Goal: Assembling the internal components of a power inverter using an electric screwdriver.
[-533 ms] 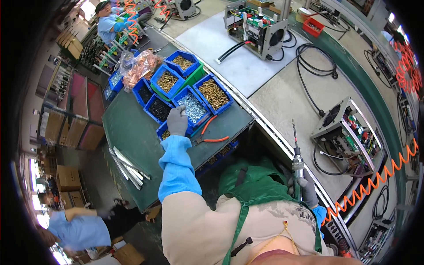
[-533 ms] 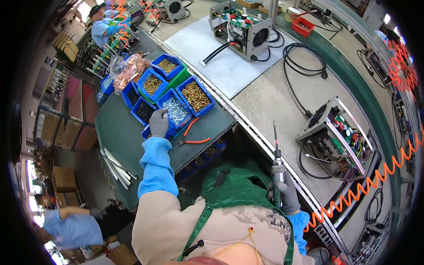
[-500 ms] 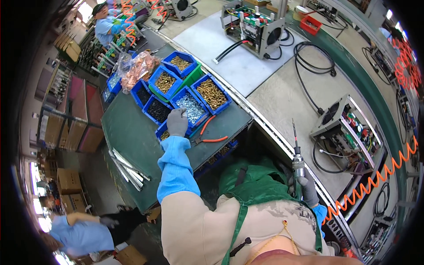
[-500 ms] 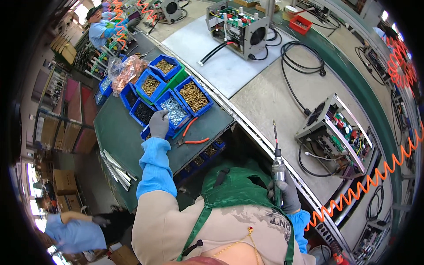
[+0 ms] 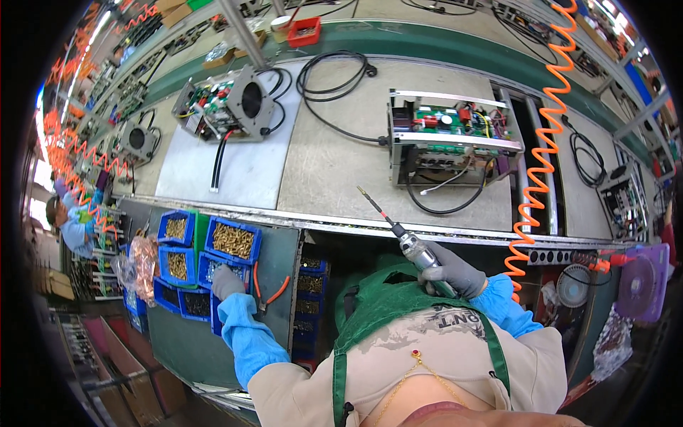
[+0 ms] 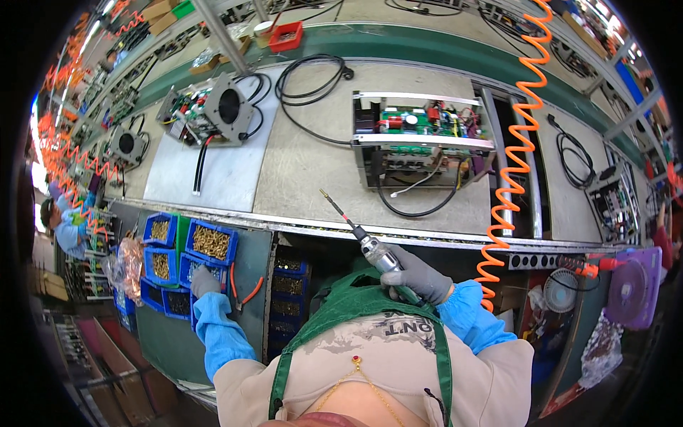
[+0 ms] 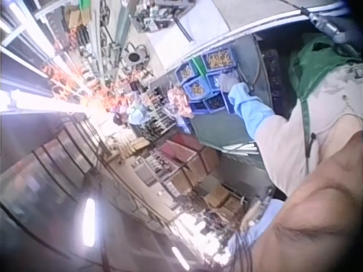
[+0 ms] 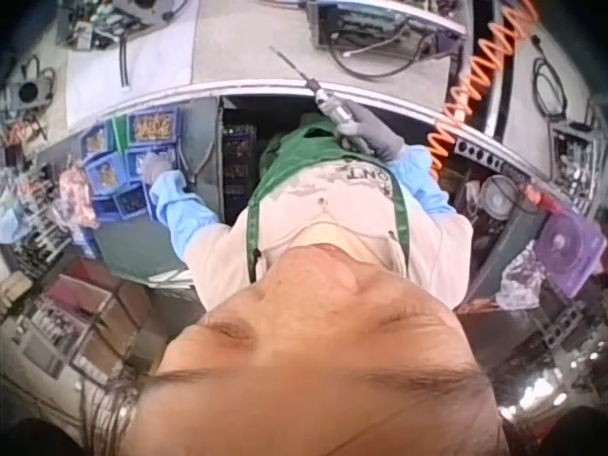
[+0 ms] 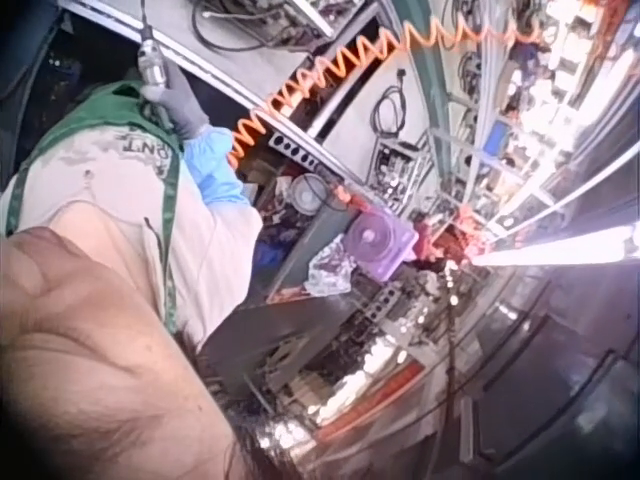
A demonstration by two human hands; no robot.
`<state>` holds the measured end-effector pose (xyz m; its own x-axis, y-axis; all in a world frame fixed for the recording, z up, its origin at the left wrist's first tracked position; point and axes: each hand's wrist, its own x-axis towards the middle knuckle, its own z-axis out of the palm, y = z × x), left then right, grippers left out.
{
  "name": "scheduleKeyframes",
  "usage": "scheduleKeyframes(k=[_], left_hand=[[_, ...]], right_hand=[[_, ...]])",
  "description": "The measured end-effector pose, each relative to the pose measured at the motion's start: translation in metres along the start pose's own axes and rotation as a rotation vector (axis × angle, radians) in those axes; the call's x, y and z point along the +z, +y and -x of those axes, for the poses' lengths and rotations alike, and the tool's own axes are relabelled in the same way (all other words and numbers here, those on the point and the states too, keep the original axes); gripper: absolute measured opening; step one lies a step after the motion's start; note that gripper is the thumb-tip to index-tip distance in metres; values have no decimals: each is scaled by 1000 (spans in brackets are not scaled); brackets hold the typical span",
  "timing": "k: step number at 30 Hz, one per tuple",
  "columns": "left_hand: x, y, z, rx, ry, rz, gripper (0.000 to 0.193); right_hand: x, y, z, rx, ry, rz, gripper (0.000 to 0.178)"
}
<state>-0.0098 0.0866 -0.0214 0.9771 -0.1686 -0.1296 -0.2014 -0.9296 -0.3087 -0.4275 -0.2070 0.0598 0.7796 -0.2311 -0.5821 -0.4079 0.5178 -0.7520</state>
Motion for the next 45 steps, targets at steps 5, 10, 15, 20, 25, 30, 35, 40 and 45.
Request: scheduleKeyframes(k=[5, 10, 15, 20, 25, 30, 35, 40, 45], left_hand=[[6, 3, -26, -116, -184, -53, 23], [-26, 16, 6, -120, -191, -2, 25], [-45, 23, 19, -375, -72, 503, 21], [-11, 32, -27, 39, 409, 987, 28], [-101, 154, 0, 564, 92, 1509, 25], [-150, 221, 36, 1070, -46, 1492, 25], [-141, 260, 74, 1240, -164, 1491, 23], [-107, 262, 90, 1025, -386, 1623, 25], [-97, 259, 101, 961, -325, 1622, 24]], right_hand=[[-25, 5, 37, -59, 51, -52, 81], [-39, 17, 59, -121, 155, -115, 89], [-56, 26, 73, -166, 109, -210, 73], [-51, 16, 67, -153, 211, -176, 90], [-29, 4, 45, -199, 276, -222, 90], [-2, 11, 11, -283, 365, -268, 94], [25, 23, 16, -309, 446, -357, 91], [28, 20, 23, -310, 401, -313, 96], [8, 1, 27, -288, 311, -258, 99]])
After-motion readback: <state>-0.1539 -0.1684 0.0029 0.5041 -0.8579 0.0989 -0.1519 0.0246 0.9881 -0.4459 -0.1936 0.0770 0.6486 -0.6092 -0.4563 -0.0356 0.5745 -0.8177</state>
